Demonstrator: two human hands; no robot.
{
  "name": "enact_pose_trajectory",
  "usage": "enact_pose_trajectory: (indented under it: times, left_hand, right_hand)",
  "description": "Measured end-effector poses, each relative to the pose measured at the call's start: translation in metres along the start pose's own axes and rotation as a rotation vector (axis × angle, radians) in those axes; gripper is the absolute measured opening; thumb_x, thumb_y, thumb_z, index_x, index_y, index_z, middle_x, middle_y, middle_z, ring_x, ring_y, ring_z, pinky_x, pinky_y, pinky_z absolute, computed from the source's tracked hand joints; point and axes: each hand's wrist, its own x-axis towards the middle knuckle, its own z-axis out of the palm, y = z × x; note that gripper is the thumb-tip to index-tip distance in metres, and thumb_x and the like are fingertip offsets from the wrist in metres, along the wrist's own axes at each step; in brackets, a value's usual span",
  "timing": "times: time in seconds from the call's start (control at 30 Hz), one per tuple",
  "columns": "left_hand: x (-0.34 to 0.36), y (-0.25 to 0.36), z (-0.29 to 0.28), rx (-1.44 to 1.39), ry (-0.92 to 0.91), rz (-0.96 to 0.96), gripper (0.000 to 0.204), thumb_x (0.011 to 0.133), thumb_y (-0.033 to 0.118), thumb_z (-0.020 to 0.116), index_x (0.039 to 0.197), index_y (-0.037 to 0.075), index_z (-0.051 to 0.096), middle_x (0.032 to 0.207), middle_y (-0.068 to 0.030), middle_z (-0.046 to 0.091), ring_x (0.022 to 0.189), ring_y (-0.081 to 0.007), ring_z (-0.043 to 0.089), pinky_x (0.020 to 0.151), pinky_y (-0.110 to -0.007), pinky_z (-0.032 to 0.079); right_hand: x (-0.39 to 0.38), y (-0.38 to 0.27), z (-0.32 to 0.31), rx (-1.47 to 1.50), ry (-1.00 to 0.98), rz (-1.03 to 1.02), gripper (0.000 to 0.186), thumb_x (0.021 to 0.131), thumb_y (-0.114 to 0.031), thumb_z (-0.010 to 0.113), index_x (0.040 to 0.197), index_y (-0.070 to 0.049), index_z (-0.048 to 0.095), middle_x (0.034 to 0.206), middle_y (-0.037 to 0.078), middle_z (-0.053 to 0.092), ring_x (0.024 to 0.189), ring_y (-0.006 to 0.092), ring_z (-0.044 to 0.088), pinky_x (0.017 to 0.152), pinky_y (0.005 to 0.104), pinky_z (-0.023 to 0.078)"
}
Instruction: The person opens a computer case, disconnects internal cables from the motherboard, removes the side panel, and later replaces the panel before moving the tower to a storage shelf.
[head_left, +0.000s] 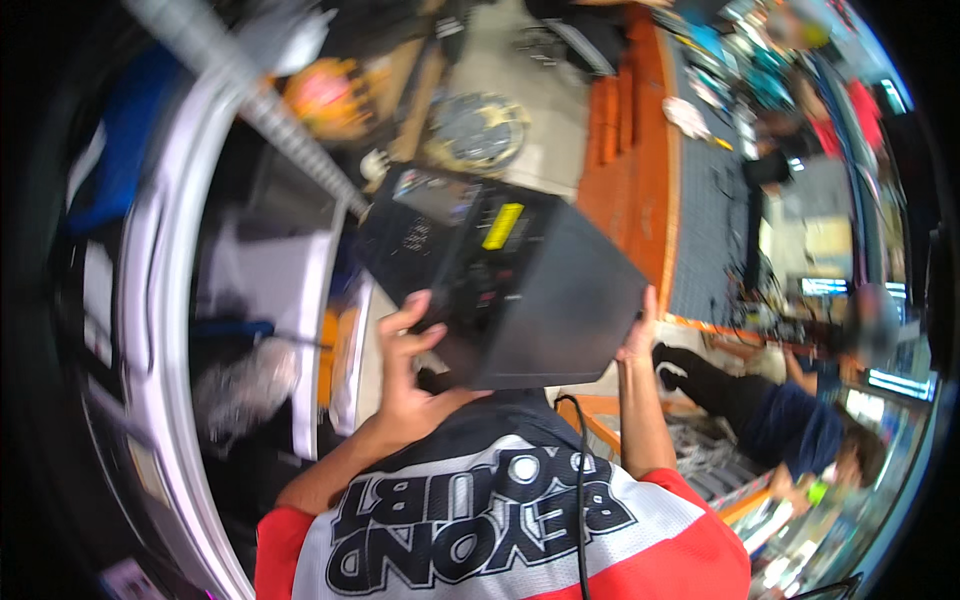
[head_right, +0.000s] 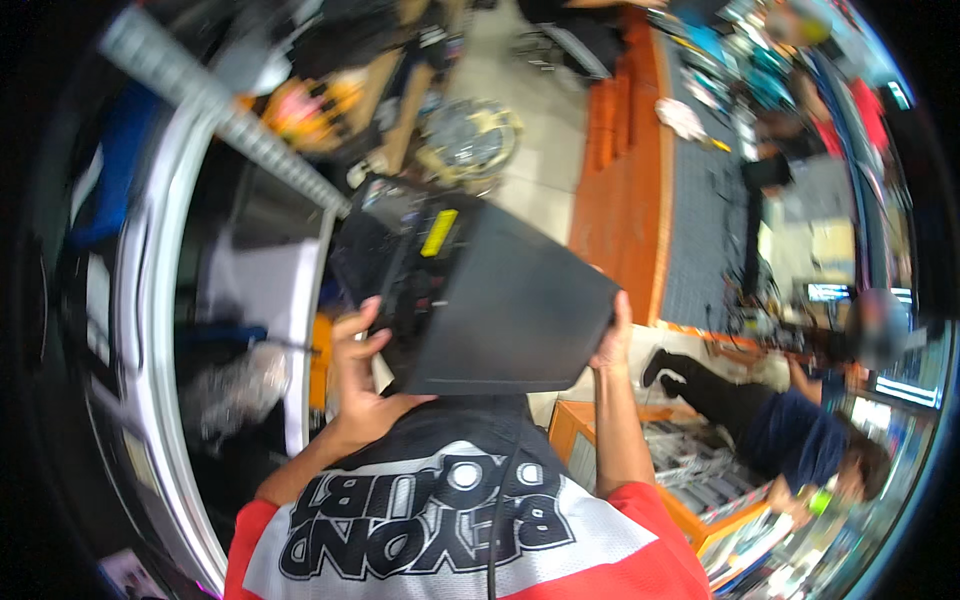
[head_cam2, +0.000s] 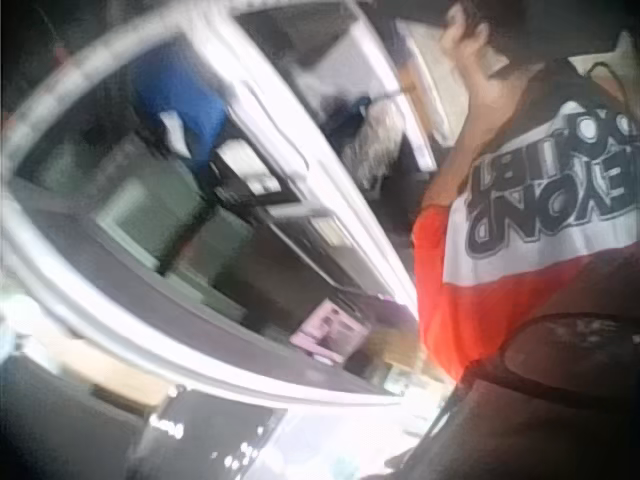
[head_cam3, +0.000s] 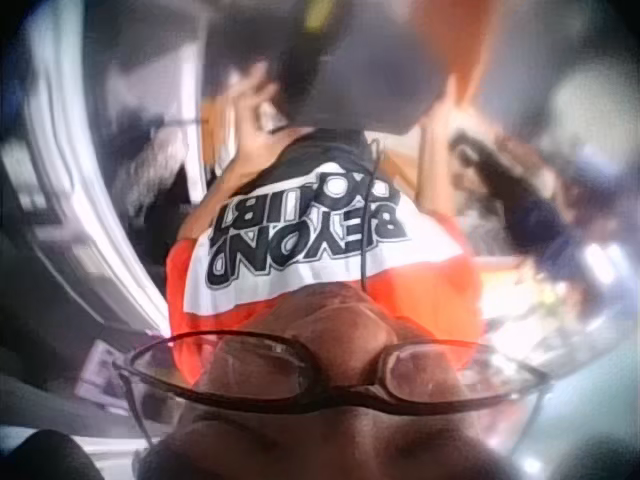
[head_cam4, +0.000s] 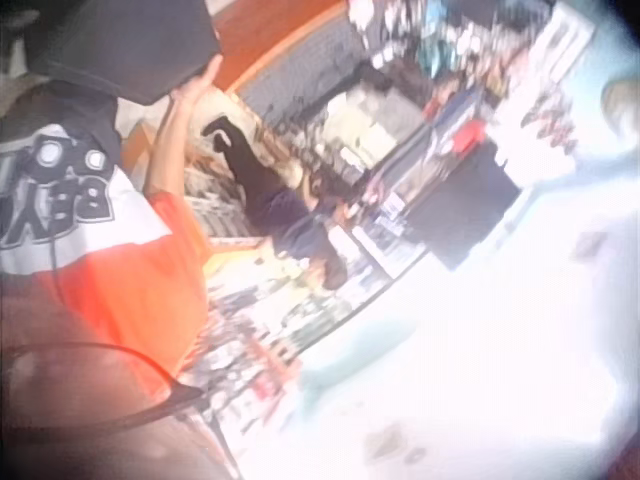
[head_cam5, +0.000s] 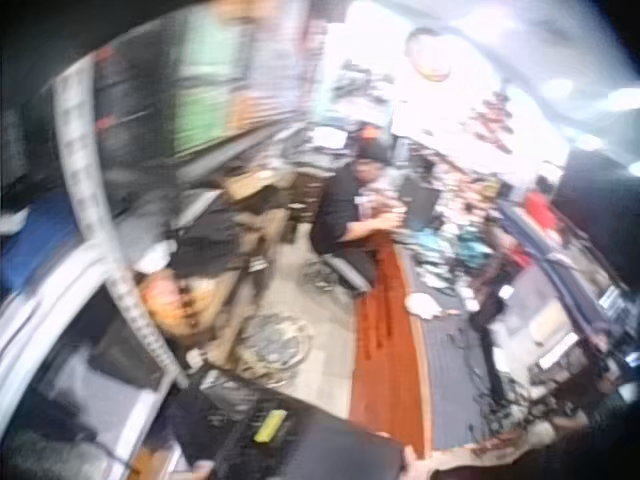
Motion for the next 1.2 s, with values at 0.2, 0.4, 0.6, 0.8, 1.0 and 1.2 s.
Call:
enact_pose_trajectory:
  times: [0.2,0.4,0.6,0.8,1.0,1.2]
  left_hand:
    - [0.094,-0.006,0.117,-0.276,-0.064,0.022,0.085,0.078,0.028,0.102,0.142,0.009,0.048,0.159,-0.0183,0.038,0.16,-0.0397,0.035,0.129,-0.054,0.035]
    - [0.22,-0.009,0.247,-0.364,-0.288,0.01,0.081,0.083,0.032,0.099,0.142,0.006,0.05,0.152,-0.0161,0.048,0.158,-0.0379,0.041,0.129,-0.051,0.034]
    - [0.331,-0.05,0.39,-0.616,-0.607,-0.215,0.066,0.096,0.042,0.089,0.136,0.01,0.048,0.124,-0.0032,0.062,0.112,-0.0121,0.057,0.096,-0.034,0.048]
    - [0.399,-0.072,0.531,-0.831,-0.863,-0.365,0.05,0.101,0.033,0.085,0.128,0.01,0.051,0.124,-0.0024,0.057,0.111,-0.0138,0.056,0.104,-0.038,0.047]
    - [0.459,-0.098,0.596,-0.722,-1.132,-0.387,0.046,0.103,0.033,0.082,0.127,0.011,0.05,0.126,-0.0024,0.056,0.113,-0.0131,0.055,0.105,-0.036,0.047]
    - [0.51,-0.12,0.613,-0.334,-1.364,-0.112,0.092,0.081,0.014,0.098,0.155,0.004,0.044,0.146,-0.0135,0.057,0.131,-0.0265,0.061,0.108,-0.044,0.053]
  right_hand:
    - [-0.005,-0.112,-0.063,-0.001,0.065,-0.183,0.072,0.104,-0.056,0.064,0.154,-0.004,0.054,0.14,0.014,0.067,0.129,0.0249,0.066,0.109,0.0412,0.056]
    - [-0.039,-0.215,-0.126,0.023,0.401,-0.297,0.069,0.106,-0.056,0.064,0.143,0.002,0.063,0.126,0.016,0.076,0.107,0.0259,0.076,0.096,0.0393,0.062]
    - [-0.051,-0.289,-0.139,-0.026,0.715,-0.383,0.076,0.101,-0.058,0.069,0.149,0.0,0.059,0.134,0.015,0.071,0.121,0.0222,0.069,0.103,0.0382,0.056]
    - [-0.021,-0.311,-0.187,-0.086,0.849,-0.463,0.094,0.106,-0.057,0.066,0.172,-0.005,0.023,0.163,0.015,0.051,0.146,0.0268,0.053,0.118,0.0424,0.047]
    - [-0.007,-0.322,-0.197,-0.188,1.04,-0.4,0.103,0.103,-0.074,0.056,0.177,-0.016,0.013,0.174,0.018,0.034,0.157,0.0351,0.039,0.118,0.0616,0.043]
    - [0.0,-0.289,-0.211,-0.036,1.087,-0.423,0.095,0.107,-0.083,0.031,0.176,-0.018,0.023,0.175,0.017,0.035,0.16,0.0375,0.036,0.128,0.0616,0.029]
